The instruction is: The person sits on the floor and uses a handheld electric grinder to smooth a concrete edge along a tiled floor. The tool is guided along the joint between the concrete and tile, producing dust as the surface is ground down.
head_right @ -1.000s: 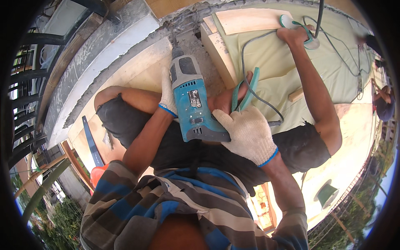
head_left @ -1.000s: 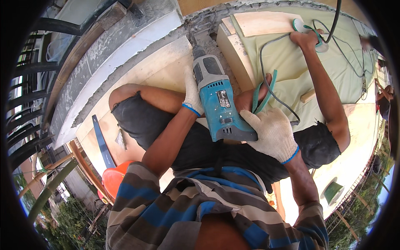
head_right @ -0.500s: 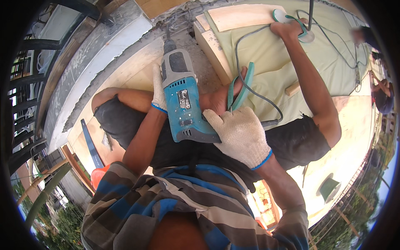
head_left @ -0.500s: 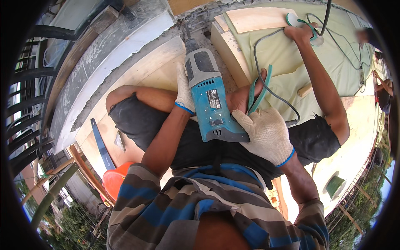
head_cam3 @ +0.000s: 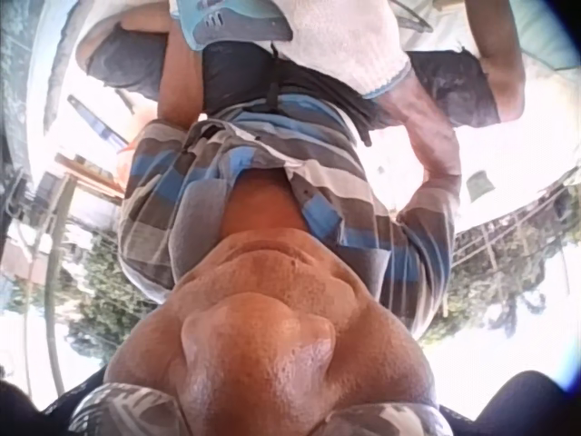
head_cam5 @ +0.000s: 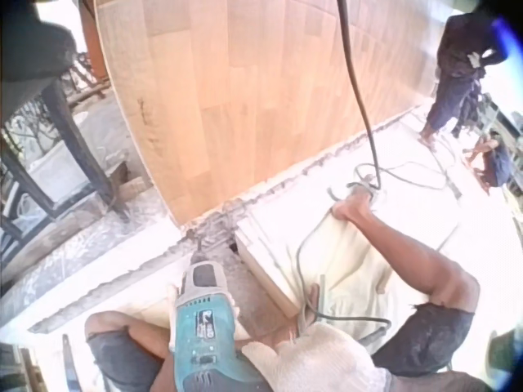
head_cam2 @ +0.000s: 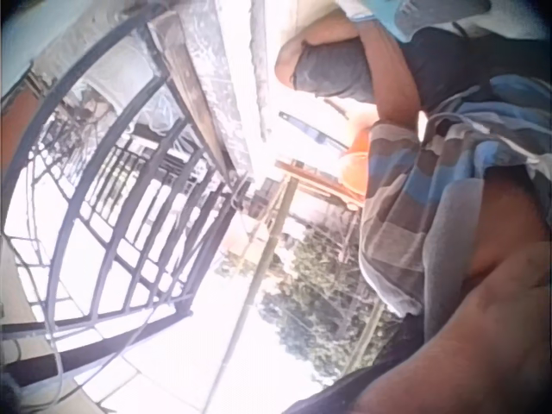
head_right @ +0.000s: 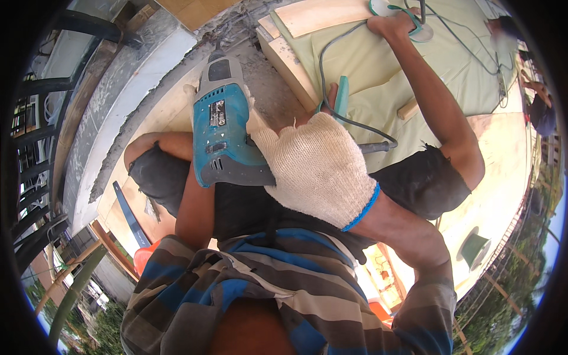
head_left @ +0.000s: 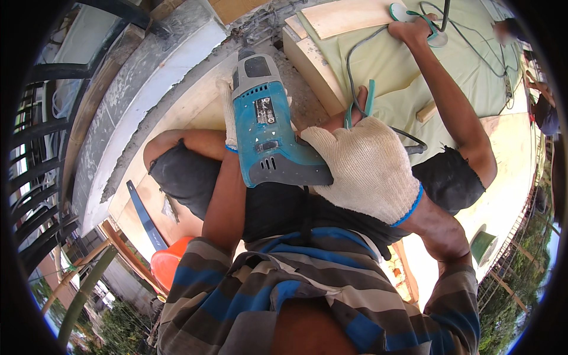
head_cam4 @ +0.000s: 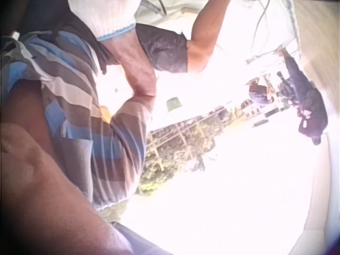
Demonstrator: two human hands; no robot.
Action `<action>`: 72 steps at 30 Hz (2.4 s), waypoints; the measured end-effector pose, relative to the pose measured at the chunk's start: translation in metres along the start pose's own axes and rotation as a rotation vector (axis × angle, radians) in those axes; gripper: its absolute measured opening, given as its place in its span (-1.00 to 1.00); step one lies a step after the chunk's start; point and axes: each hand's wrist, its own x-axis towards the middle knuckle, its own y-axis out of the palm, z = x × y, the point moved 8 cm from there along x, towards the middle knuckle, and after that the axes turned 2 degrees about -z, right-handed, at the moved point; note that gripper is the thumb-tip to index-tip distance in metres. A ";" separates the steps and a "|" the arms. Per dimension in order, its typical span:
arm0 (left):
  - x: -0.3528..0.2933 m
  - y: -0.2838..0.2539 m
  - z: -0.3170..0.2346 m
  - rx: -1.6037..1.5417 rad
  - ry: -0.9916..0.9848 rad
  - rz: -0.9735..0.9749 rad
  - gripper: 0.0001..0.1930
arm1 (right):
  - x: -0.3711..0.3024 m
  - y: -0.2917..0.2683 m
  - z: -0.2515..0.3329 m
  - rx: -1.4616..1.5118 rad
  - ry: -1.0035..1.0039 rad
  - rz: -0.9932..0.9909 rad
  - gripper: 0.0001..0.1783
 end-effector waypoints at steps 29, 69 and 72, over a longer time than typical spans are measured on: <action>0.020 0.022 0.014 -0.573 -0.217 0.345 -0.04 | -0.018 0.038 -0.008 -0.156 -0.119 -0.106 -0.37; 0.042 0.043 -0.007 -0.180 -0.175 -0.005 -0.01 | -0.029 0.018 -0.084 0.033 -0.018 -0.247 -0.32; 0.048 0.076 0.011 -0.249 -0.125 0.214 -0.04 | -0.021 0.007 -0.120 0.057 -0.079 -0.167 -0.32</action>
